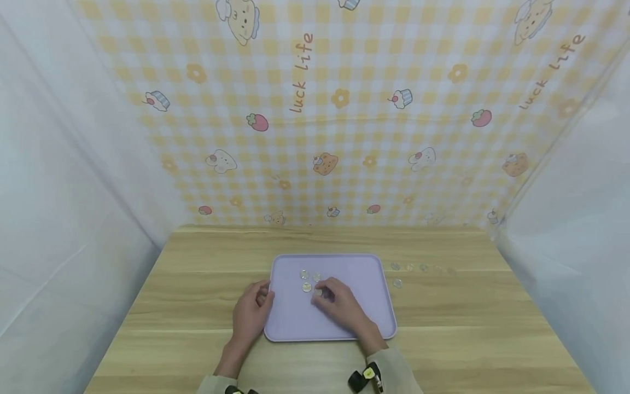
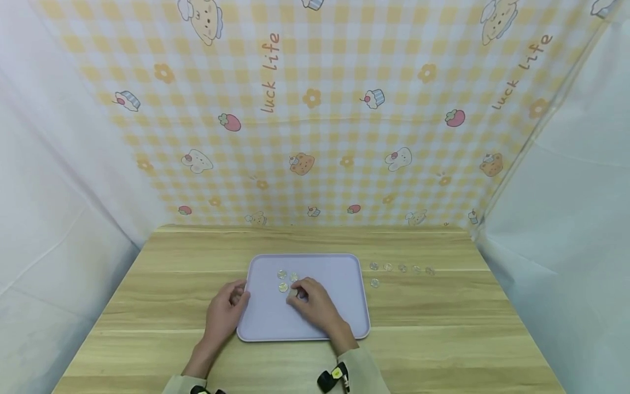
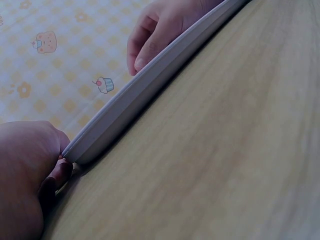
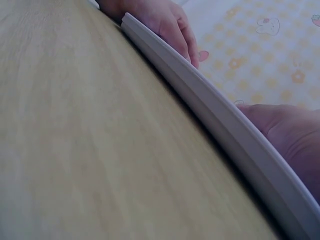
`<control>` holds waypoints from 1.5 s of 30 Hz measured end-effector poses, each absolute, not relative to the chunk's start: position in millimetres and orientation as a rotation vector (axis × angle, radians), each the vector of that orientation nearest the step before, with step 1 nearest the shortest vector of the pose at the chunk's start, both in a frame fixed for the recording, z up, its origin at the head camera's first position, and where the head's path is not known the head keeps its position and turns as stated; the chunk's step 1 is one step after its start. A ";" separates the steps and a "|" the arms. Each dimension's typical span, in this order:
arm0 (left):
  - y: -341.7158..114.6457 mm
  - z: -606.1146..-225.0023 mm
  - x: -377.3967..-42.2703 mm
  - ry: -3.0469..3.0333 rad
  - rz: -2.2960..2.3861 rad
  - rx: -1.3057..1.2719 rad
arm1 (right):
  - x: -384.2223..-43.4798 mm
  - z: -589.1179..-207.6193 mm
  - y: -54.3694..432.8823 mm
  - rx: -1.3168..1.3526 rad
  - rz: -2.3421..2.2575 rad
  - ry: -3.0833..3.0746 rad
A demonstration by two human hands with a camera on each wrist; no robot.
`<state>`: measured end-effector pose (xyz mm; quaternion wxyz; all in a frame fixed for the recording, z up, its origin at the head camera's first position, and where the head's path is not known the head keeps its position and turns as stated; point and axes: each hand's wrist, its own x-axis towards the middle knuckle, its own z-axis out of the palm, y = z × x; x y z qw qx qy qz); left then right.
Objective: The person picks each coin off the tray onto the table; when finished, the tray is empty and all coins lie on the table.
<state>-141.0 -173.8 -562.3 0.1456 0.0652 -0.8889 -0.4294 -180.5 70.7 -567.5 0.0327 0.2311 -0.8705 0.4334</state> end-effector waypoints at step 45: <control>-175.4 -565.5 -141.6 -2.547 -1.244 0.182 | -199.2 -570.9 198.7 0.068 1.209 -2.387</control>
